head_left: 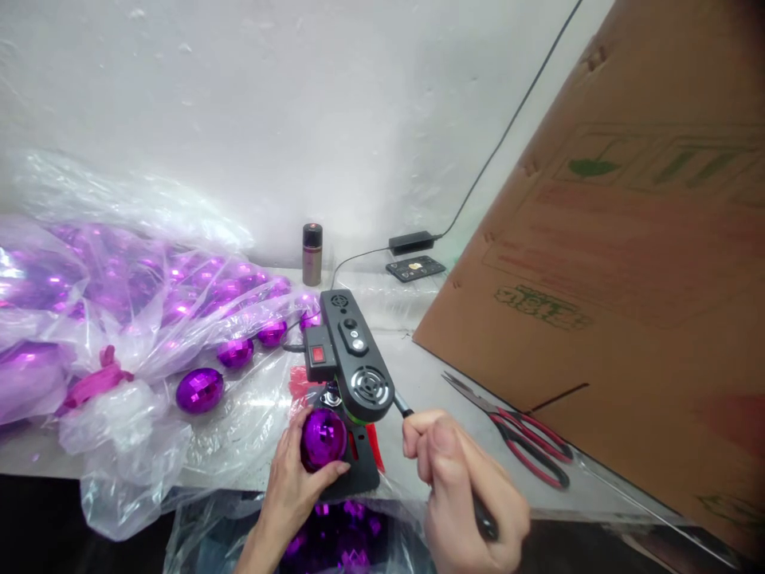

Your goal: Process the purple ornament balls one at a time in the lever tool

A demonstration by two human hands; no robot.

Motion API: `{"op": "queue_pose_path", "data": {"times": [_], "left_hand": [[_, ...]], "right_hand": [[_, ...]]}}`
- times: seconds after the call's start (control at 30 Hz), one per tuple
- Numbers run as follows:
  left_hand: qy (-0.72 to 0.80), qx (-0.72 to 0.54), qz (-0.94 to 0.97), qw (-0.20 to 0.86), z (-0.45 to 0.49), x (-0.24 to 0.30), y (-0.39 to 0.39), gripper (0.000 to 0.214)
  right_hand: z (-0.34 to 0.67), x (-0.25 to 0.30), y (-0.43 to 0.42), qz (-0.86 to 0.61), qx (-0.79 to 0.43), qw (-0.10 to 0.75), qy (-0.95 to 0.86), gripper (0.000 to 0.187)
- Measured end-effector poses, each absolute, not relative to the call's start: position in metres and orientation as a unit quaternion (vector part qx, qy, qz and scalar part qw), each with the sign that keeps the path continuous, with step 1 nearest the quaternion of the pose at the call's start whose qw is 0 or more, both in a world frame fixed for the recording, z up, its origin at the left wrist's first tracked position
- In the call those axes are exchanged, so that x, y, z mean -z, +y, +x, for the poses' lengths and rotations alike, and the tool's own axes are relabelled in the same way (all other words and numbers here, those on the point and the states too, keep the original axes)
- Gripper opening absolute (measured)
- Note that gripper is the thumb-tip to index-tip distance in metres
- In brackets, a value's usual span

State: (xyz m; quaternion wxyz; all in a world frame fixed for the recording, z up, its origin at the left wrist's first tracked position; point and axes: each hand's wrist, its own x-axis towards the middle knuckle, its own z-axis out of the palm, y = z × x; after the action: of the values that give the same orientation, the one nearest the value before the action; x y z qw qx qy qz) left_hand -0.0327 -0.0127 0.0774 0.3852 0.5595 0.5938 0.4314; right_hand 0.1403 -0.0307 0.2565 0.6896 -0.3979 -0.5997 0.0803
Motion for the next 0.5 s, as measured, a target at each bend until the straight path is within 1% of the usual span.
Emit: {"op": "queue_pose_path", "data": {"times": [0.2,0.5], "left_hand": [[0.56,-0.421,0.64,0.317,-0.024,-0.072,-0.008,0.086],[0.586,-0.401,0.666,0.228,-0.008,-0.069,-0.005,0.077]], "right_hand": [[0.14,-0.258,-0.033,-0.401,-0.075,0.685,-0.604,0.041],[0.138,-0.258,-0.035,-0.417,-0.082,0.683,-0.594,0.041]]}}
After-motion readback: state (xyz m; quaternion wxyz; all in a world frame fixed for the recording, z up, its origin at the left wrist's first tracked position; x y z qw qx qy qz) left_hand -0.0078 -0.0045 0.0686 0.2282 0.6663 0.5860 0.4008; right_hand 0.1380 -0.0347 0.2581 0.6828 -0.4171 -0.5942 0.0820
